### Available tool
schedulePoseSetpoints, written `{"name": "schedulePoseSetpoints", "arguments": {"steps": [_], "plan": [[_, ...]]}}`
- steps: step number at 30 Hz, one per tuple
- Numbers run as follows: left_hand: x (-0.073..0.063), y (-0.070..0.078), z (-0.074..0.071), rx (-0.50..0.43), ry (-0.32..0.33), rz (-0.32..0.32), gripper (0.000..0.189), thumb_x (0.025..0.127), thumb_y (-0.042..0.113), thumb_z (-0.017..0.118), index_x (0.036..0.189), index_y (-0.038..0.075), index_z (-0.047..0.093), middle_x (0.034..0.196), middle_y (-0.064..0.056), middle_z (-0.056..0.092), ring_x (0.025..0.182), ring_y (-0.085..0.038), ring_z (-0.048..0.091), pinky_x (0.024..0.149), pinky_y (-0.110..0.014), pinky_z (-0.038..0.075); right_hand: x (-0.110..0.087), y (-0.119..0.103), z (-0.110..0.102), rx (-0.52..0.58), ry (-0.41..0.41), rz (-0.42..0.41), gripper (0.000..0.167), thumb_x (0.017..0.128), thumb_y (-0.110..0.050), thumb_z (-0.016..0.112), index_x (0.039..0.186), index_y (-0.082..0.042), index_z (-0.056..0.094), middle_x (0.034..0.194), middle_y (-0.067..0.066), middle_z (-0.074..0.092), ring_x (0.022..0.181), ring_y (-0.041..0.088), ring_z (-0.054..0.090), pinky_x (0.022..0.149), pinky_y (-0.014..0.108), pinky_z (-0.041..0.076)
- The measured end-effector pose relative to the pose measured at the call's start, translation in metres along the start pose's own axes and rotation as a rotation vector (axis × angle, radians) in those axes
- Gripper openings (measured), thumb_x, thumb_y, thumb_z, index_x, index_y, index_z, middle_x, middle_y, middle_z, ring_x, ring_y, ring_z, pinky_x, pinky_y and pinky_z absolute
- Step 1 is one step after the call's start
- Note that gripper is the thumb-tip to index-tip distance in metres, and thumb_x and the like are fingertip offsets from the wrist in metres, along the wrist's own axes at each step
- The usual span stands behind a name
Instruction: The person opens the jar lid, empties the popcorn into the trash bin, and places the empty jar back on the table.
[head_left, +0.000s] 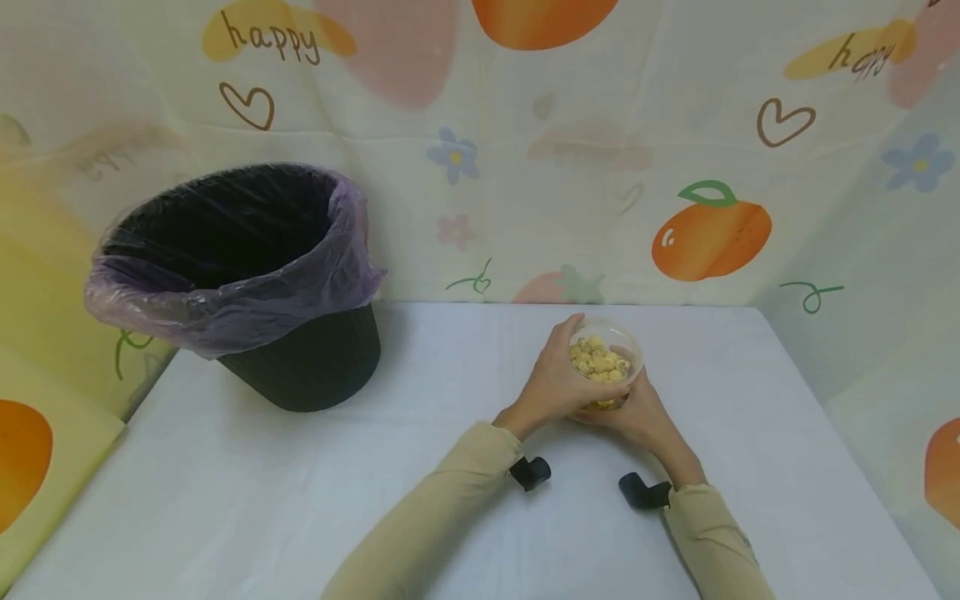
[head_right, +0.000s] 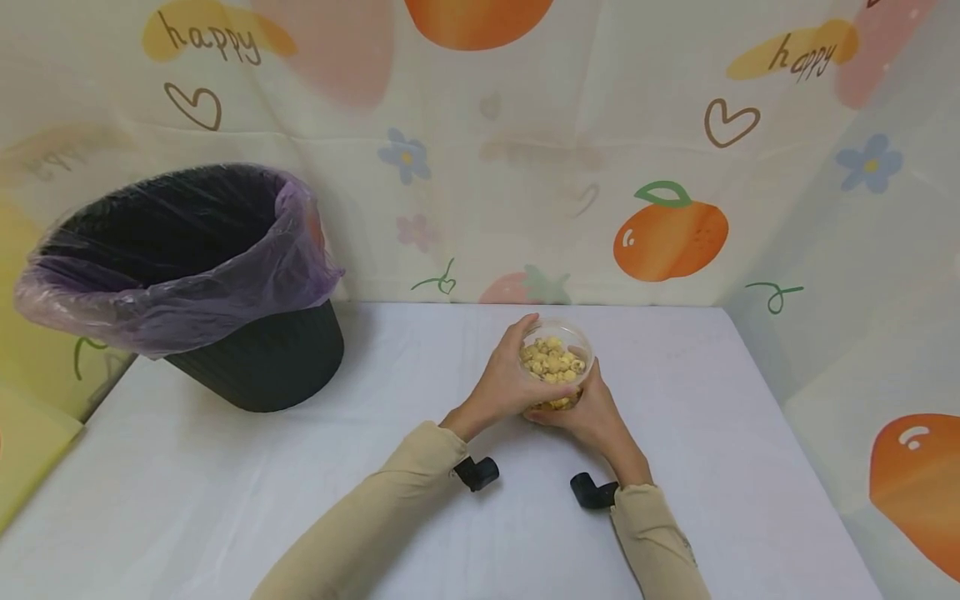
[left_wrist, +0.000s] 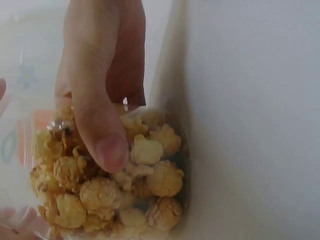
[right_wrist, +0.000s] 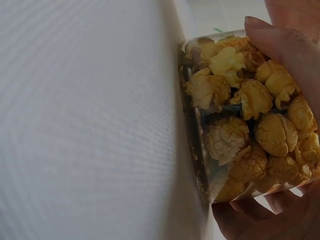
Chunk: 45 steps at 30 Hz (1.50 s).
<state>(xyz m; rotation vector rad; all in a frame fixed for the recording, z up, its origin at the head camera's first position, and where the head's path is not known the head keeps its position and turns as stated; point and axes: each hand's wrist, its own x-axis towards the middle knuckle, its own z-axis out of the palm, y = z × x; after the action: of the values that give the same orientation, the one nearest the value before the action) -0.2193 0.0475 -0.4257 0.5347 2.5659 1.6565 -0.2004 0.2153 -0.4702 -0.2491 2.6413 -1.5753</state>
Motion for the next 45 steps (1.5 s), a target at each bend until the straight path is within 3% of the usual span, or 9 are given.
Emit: {"name": "schedulePoseSetpoints", "arguments": {"steps": [4, 20, 31, 39, 45], "plan": [[-0.003, 0.003, 0.002, 0.016, 0.022, -0.016, 0.111, 0.068, 0.040, 0.089, 0.155, 0.017, 0.025, 0.150, -0.007, 0.042, 0.130, -0.021, 0.048, 0.109, -0.043, 0.043, 0.000, 0.000, 0.000, -0.010, -0.004, 0.003, 0.119, 0.071, -0.024, 0.090, 0.155, -0.004, 0.009, 0.158, 0.021, 0.025, 0.143, 0.036, 0.032, 0.115, 0.061, 0.030], [-0.003, 0.008, -0.003, 0.073, 0.000, -0.016, 0.111, 0.069, 0.042, 0.088, 0.156, 0.015, 0.024, 0.152, -0.009, 0.041, 0.130, -0.022, 0.049, 0.108, -0.045, 0.044, 0.001, 0.000, 0.001, 0.020, -0.019, 0.007, 0.120, 0.071, -0.022, 0.090, 0.157, -0.009, 0.007, 0.160, 0.018, 0.023, 0.143, 0.035, 0.031, 0.115, 0.062, 0.031], [0.000, 0.019, -0.012, 0.062, -0.029, -0.001, 0.109, 0.070, 0.048, 0.086, 0.156, 0.020, 0.026, 0.155, -0.004, 0.039, 0.134, -0.021, 0.046, 0.109, -0.048, 0.043, 0.000, -0.001, 0.001, -0.002, -0.016, -0.003, 0.116, 0.071, -0.025, 0.090, 0.156, -0.006, 0.014, 0.157, 0.019, 0.028, 0.141, 0.033, 0.033, 0.115, 0.059, 0.030], [-0.001, 0.014, -0.018, 0.075, -0.041, -0.020, 0.112, 0.069, 0.054, 0.085, 0.157, 0.020, 0.024, 0.155, -0.005, 0.038, 0.134, -0.023, 0.046, 0.108, -0.048, 0.043, -0.001, -0.001, 0.002, -0.010, -0.014, 0.033, 0.117, 0.071, -0.028, 0.090, 0.155, -0.008, 0.012, 0.158, 0.020, 0.025, 0.142, 0.034, 0.031, 0.115, 0.061, 0.029], [-0.002, 0.005, -0.021, 0.083, -0.076, 0.028, 0.112, 0.072, 0.050, 0.084, 0.158, 0.017, 0.021, 0.158, -0.007, 0.034, 0.143, -0.025, 0.038, 0.114, -0.048, 0.038, -0.001, -0.003, 0.001, 0.024, -0.002, 0.030, 0.118, 0.069, -0.025, 0.092, 0.154, -0.006, 0.013, 0.157, 0.019, 0.027, 0.140, 0.033, 0.033, 0.115, 0.057, 0.030]]}}
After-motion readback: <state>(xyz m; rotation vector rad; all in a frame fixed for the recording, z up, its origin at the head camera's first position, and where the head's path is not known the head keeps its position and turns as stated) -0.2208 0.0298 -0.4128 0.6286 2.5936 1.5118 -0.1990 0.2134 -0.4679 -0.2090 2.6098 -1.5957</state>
